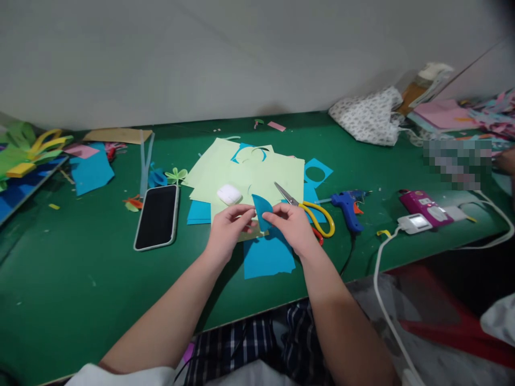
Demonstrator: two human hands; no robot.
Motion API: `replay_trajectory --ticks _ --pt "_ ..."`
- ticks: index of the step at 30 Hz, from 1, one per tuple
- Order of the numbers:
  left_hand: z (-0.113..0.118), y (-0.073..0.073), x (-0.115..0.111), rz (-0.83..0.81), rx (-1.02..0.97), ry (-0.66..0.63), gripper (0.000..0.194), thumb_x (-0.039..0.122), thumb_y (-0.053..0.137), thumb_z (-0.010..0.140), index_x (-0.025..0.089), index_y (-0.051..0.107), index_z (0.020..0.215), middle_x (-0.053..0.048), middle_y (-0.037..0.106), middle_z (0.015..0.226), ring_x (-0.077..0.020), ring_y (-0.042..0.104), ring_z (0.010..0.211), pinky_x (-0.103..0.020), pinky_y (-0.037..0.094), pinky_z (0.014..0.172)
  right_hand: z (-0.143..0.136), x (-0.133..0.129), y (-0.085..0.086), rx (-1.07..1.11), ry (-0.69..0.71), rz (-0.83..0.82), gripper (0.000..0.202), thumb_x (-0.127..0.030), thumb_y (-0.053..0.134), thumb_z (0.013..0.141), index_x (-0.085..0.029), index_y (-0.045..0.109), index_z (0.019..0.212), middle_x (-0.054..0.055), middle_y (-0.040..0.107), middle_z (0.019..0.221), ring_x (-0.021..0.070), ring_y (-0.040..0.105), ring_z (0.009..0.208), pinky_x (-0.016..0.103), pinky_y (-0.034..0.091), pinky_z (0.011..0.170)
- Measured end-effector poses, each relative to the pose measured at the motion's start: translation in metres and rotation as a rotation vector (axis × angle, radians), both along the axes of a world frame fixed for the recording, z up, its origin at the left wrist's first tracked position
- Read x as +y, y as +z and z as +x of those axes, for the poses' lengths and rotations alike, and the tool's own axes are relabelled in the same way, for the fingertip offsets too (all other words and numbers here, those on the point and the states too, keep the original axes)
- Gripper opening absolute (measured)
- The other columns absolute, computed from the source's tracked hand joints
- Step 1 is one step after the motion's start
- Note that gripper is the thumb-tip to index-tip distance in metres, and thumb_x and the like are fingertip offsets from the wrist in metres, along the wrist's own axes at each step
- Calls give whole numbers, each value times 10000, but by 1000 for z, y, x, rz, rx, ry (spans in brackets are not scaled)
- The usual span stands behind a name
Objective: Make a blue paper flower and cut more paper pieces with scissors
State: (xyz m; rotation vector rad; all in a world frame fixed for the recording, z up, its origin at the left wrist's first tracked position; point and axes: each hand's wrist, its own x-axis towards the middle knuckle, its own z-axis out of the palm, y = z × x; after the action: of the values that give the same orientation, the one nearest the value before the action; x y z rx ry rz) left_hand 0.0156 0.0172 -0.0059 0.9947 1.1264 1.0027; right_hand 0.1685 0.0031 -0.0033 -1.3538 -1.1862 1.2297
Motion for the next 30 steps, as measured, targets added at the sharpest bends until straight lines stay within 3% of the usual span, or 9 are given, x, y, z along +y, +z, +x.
replay_trajectory --ticks 3,7,12,15,18,23,27,30 --pt "4 0 -4 54 1 74 301 410 690 698 151 649 845 -8 644 753 -128 615 714 -240 509 661 -4 0 -2 -192 -66 87 254 -392 696 664 -203 535 610 -31 517 580 127 449 570 265 364 545" --pt "5 0 -5 31 -10 -13 284 413 679 704 151 649 809 5 638 737 -118 600 690 -251 504 702 -8 -2 -2 -358 -62 190 304 -371 685 686 -202 485 532 -35 484 549 119 429 554 260 342 540" --pt "-1 -1 -1 -39 -48 -34 201 316 661 726 166 653 860 -8 651 755 -113 583 658 -216 469 595 -6 -1 0 -72 -86 25 361 -480 682 658 -195 501 531 -65 394 453 81 352 425 227 295 401" --pt "0 -1 -1 -5 -76 -75 356 257 689 702 196 604 1042 -17 670 857 -116 599 708 -215 477 624 -5 0 -1 141 -153 -91 334 -479 699 638 -189 540 588 -69 445 422 74 394 357 203 313 334" --pt "2 0 -3 26 -85 -68 492 256 716 682 208 536 1138 -1 663 800 -110 594 660 -226 490 623 -6 2 -2 295 -161 -138 314 -441 730 610 -178 559 599 -57 495 428 83 481 377 185 406 348" --pt "-2 3 -1 45 -115 57 536 334 703 695 227 509 1183 46 600 622 -97 544 528 -224 469 542 -6 0 0 352 -65 -187 320 -455 708 649 -159 593 610 -24 557 474 72 506 390 161 444 353" --pt "-7 5 0 143 -51 155 444 333 666 735 214 550 1147 107 364 424 -53 358 404 -166 333 438 -3 -4 1 277 163 -251 322 -446 693 681 -135 628 630 23 618 593 93 579 503 171 498 416" --pt "-7 6 -1 214 50 171 410 321 644 748 214 519 1124 90 451 481 -65 381 426 -181 334 445 -1 -4 1 238 211 -279 312 -455 679 690 -146 643 699 21 606 632 119 600 572 179 502 409"
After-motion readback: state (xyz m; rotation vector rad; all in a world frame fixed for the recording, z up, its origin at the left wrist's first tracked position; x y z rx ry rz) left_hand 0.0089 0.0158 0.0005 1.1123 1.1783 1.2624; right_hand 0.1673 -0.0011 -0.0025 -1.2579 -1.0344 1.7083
